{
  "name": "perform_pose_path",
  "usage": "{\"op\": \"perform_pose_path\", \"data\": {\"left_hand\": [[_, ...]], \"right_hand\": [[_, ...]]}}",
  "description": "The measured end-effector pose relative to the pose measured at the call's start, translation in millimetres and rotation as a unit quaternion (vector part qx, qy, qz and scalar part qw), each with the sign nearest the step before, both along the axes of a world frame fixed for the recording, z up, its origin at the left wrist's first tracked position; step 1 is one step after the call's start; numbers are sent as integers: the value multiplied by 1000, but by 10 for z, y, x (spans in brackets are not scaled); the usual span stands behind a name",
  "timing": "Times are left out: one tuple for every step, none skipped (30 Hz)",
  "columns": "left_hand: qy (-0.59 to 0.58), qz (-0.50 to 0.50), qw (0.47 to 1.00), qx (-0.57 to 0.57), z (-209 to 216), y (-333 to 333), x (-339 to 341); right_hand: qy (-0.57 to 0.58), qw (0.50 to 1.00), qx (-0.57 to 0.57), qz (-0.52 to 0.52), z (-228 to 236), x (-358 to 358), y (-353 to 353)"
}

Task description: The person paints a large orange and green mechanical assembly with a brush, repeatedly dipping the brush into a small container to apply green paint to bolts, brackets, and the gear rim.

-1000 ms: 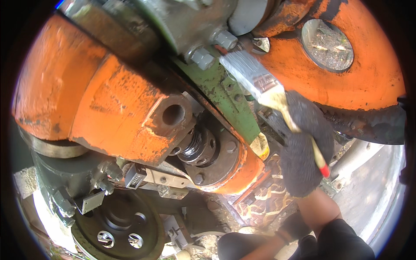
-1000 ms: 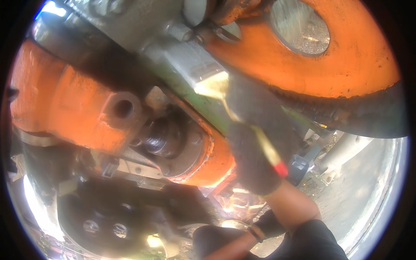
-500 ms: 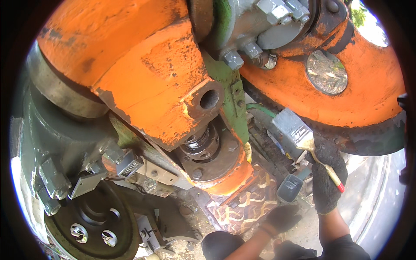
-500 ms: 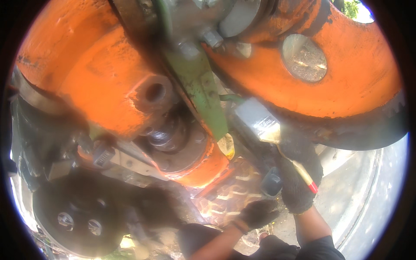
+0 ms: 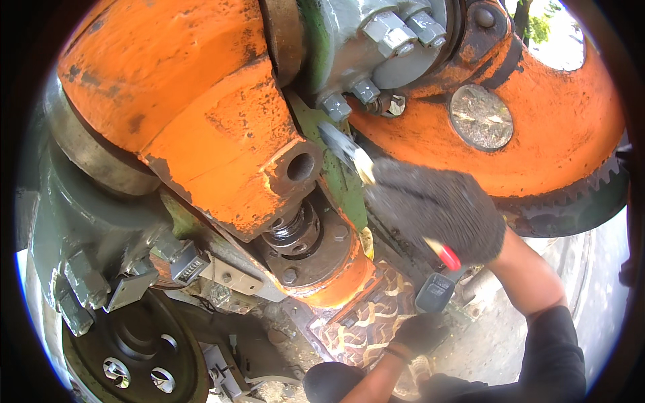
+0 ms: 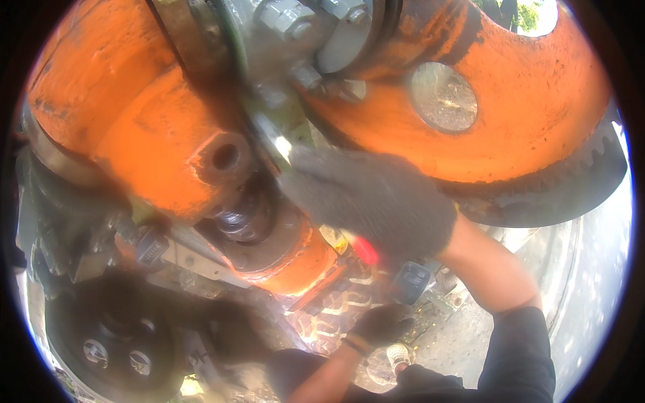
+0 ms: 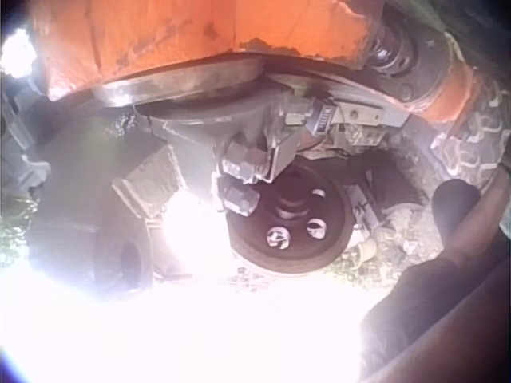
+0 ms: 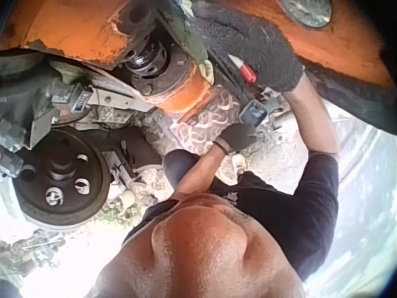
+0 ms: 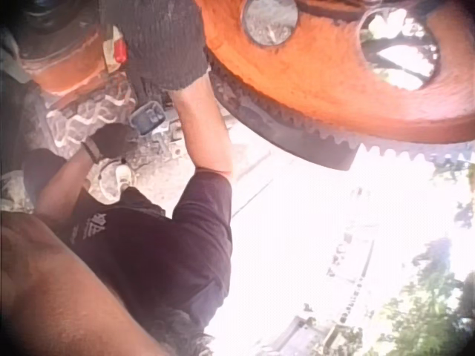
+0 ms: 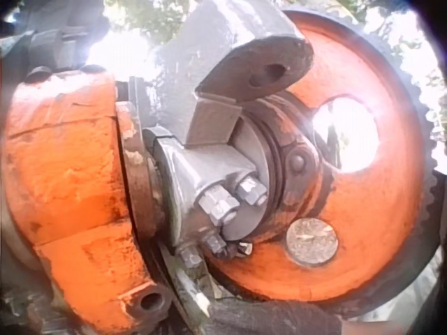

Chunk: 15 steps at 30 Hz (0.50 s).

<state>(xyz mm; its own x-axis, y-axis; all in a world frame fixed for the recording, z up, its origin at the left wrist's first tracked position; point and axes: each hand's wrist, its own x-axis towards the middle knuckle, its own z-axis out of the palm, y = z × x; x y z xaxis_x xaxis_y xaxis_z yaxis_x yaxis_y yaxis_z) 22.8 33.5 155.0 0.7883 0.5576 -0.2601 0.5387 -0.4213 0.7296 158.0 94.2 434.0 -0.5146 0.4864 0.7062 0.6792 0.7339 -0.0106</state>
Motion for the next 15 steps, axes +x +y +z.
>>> {"op": "perform_pose_path", "data": {"left_hand": [[3, 5, 1000, -8, -24, -10, -8], [3, 3, 1000, -13, -34, -21, 12], [-7, 5, 1000, -5, -42, -31, 17], [-15, 13, 1000, 1, -51, -45, -8], [-24, 21, 999, 7, -62, -60, -25], [-16, 13, 1000, 6, -93, -64, -36], [-9, 2, 1000, 8, -112, -45, -34], [-3, -9, 1000, 10, -124, -33, -29], [4, -8, 1000, 10, -128, -41, -20], [12, -3, 1000, 10, -99, -52, -33], [21, 2, 1000, 10, -79, -56, -43], [24, 2, 1000, 9, -73, -53, -51], [24, 2, 1000, 8, -62, -50, -49], [24, 0, 1000, 7, -43, -47, -46], [29, -3, 1000, 5, -15, -36, -45]], "right_hand": [[-41, 999, -13, 7, 49, 28, 95], [-5, 999, -22, 41, 24, 63, 193], [32, 996, -31, 76, -67, 91, 327], [36, 995, -19, 88, -86, 76, 396], [40, 994, -8, 100, -107, 64, 463], [10, 996, 26, 85, -96, 33, 497], [-21, 996, 62, 66, -69, 24, 520], [-19, 995, 72, 71, -63, 31, 563], [-16, 994, 83, 75, -75, 44, 621], [-11, 992, 94, 82, -77, 36, 683], [-20, 991, 104, 83, -43, 31, 721], [-29, 989, 115, 84, 6, 26, 747], [-40, 988, 125, 84, 42, 12, 760], [-35, 988, 127, 80, 62, -5, 762], [-30, 988, 128, 75, 79, -17, 761]]}}
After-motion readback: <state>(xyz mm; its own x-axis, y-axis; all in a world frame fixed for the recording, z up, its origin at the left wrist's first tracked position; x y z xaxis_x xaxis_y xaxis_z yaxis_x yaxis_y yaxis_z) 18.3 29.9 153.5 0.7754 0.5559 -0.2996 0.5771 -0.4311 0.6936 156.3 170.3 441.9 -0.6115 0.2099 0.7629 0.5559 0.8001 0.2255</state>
